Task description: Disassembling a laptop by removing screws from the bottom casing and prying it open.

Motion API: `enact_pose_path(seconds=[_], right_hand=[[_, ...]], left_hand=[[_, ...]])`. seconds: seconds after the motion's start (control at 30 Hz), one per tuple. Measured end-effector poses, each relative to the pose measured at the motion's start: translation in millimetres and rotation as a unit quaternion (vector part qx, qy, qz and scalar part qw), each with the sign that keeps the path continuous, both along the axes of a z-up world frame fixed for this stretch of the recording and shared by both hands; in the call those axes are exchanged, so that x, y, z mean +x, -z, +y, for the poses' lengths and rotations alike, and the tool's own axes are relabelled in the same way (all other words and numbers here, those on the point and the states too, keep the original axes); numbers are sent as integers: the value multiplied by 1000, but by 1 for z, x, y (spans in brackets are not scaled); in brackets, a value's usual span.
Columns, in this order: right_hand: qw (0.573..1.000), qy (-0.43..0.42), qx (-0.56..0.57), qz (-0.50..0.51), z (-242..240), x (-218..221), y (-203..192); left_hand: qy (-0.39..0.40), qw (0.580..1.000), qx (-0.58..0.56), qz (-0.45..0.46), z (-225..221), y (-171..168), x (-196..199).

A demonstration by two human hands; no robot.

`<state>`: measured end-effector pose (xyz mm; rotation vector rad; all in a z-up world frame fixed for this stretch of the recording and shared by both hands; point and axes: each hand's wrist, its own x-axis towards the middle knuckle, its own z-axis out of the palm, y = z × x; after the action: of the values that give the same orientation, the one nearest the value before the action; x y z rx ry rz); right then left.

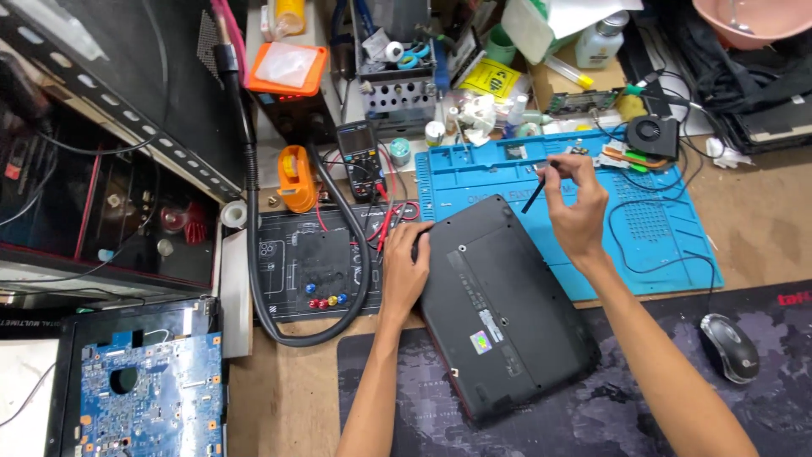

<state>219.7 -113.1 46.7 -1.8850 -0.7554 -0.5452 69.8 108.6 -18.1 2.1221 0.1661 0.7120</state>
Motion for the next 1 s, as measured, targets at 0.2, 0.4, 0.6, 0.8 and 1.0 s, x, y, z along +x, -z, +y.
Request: enact_pose_path(seconds=[0.2,0.4,0.6,0.8,1.0], right_hand=[[998,6,-23,51,-29,-14,20],[989,46,31,134,-49,-36,45],[944,14,143,298,-64,-49,55],[933,14,183,310,-63,-46,58],[935,34,196,295,-70,-39,85]], left_hand=[[9,1000,0,-8,0,3,0],[9,1000,2,7,-2,-2,-2],[-28,995,84,42,-9,0,1],[-53,951,285,108,-25,-5,21],[23,954,278,114,-58,0,62]])
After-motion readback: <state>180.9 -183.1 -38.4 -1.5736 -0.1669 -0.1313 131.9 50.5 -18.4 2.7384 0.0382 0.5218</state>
